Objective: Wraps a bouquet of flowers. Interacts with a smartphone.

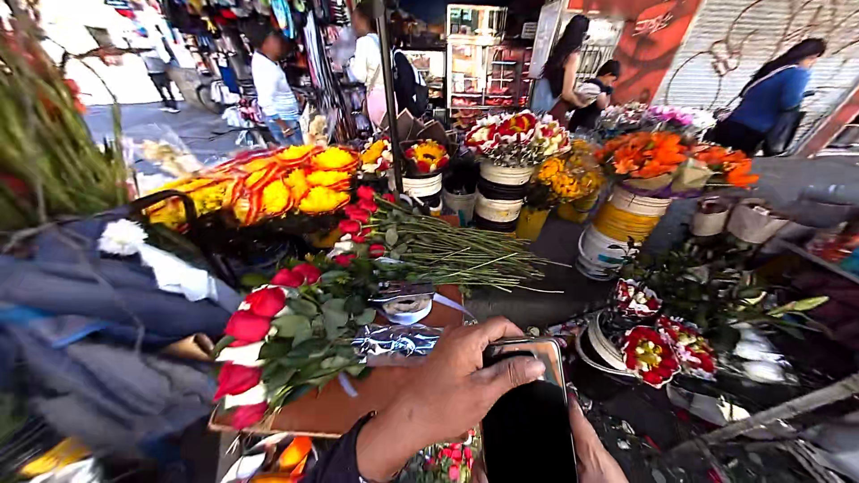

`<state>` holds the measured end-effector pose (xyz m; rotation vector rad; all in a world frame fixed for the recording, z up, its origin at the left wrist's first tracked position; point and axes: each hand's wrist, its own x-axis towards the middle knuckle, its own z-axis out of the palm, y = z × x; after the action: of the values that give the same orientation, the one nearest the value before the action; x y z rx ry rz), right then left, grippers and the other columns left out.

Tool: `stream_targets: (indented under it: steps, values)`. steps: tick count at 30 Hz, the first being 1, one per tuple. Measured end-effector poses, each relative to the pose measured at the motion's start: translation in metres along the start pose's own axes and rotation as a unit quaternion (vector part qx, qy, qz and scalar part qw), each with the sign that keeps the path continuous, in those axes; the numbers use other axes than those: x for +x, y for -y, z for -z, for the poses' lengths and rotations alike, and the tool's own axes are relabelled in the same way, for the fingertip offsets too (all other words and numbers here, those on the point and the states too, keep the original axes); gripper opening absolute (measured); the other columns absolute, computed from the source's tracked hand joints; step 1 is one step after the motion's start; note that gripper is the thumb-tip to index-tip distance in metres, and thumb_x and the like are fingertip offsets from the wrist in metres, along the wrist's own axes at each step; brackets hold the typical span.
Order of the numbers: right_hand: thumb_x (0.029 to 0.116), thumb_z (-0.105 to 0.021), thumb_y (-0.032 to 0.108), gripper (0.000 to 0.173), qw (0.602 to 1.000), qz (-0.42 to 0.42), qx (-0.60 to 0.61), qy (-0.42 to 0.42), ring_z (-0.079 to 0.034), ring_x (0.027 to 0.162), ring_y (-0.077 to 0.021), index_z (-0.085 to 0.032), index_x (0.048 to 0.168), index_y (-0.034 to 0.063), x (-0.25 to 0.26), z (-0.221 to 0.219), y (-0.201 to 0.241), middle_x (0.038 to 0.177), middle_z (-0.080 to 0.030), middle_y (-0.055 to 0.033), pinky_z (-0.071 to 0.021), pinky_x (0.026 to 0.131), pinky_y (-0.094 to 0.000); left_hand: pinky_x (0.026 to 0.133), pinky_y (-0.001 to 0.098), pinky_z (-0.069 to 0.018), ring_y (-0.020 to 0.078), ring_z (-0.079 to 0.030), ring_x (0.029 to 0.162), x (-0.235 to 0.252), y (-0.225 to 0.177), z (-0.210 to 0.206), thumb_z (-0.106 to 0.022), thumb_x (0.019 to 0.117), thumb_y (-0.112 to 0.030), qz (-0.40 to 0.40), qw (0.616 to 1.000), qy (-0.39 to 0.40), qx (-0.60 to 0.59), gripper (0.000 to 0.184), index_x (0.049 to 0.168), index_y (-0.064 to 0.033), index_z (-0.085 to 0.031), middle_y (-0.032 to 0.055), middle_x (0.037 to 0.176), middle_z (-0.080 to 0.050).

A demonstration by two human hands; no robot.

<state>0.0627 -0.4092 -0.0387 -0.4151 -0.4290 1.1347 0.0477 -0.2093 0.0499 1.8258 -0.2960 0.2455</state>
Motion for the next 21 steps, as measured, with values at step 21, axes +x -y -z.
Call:
stream_targets:
  steps: [21]
  values:
    - [0.0921, -0.047, 0.075, 0.079, 0.994, 0.070, 0.083, 0.015, -0.066, 0.113, -0.0376, -0.066, 0.130, 0.0082, 0.002, -0.010, -0.008, 0.122, -0.066, -0.0235, -0.0530, 0.099, -0.0553, 0.119, 0.0525, -0.0380, 0.0253, -0.050, 0.139, -0.104, 0.025, 0.015, -0.051, 0.1024, -0.054, -0.256, 0.893, -0.191, 0.318, 0.035, 0.114, -0.0300, -0.073, -0.0078, 0.131, -0.066]
